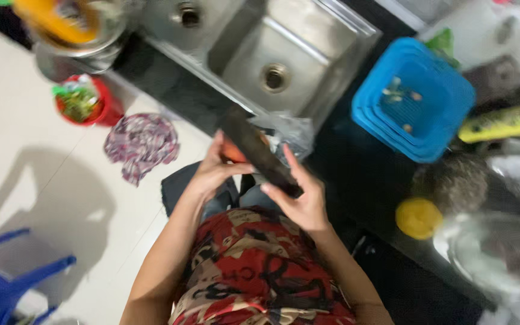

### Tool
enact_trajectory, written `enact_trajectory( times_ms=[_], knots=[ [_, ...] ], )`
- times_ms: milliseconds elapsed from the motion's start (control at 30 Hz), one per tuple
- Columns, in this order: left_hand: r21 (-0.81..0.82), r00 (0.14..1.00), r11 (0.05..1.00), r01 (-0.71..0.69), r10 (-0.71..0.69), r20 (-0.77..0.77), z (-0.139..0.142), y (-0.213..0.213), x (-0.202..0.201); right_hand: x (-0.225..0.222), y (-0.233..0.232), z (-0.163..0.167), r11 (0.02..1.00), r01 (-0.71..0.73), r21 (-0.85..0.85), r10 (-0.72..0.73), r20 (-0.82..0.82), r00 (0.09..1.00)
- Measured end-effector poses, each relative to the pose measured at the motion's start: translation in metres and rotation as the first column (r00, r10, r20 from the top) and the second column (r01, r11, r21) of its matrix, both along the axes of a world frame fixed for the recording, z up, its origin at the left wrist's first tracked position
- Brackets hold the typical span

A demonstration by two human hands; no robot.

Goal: The person discards vegetable scraps into a red bowl, wipes the counter with a cloth, and opens the refrigerator. They kneel at the crisper drawer, rearrange apples and peaches inside a plastic bag, tie the bag, and close the drawer. They carry fruit to the counter, pick up a knife, and rinse an apple at the sink.

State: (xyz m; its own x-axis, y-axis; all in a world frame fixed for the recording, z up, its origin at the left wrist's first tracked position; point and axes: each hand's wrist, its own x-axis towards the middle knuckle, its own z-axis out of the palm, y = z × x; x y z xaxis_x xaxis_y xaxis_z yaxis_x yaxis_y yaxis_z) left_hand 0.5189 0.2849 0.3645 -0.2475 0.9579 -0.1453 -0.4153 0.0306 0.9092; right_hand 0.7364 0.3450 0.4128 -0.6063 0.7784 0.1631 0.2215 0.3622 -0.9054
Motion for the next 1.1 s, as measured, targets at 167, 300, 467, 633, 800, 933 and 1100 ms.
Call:
enact_trajectory(
  times_ms=[167,300,467,633,800,933,1100],
  knots=[
    [-0.260,0.984,0.961,-0.096,0.130,0.118,0.013,-0.014,0.001,0.065,0.033,-0.055,0.896,0.399,0.192,-0.420,0.078,0.904],
    [-0.218,0.980,0.973,-0.082,0.118,0.158,0.021,-0.030,0.004,0.119,0.055,-0.113,0.819,0.477,0.319,-0.573,0.486,0.659],
    [-0.176,0.981,0.983,-0.057,0.088,0.174,0.016,-0.038,0.008,0.138,0.055,-0.135,0.734,0.500,0.459,-0.679,0.510,0.528],
    [-0.148,0.974,0.989,-0.028,0.060,0.219,0.014,-0.041,0.002,0.154,0.052,-0.089,0.704,0.424,0.569,-0.696,0.436,0.571],
    [-0.149,0.968,0.988,-0.038,0.073,0.239,0.011,-0.035,-0.003,0.292,0.128,-0.006,0.379,0.781,0.496,-0.890,-0.036,0.454],
    [-0.168,0.966,0.983,-0.074,0.112,0.235,0.011,-0.028,0.009,0.440,0.248,0.052,-0.009,0.745,0.667,-0.819,-0.433,0.377],
    [-0.302,0.961,0.945,-0.127,0.193,0.200,0.023,-0.006,0.029,0.503,0.345,0.085,0.340,0.629,0.700,-0.939,0.287,0.188]
  ],
)
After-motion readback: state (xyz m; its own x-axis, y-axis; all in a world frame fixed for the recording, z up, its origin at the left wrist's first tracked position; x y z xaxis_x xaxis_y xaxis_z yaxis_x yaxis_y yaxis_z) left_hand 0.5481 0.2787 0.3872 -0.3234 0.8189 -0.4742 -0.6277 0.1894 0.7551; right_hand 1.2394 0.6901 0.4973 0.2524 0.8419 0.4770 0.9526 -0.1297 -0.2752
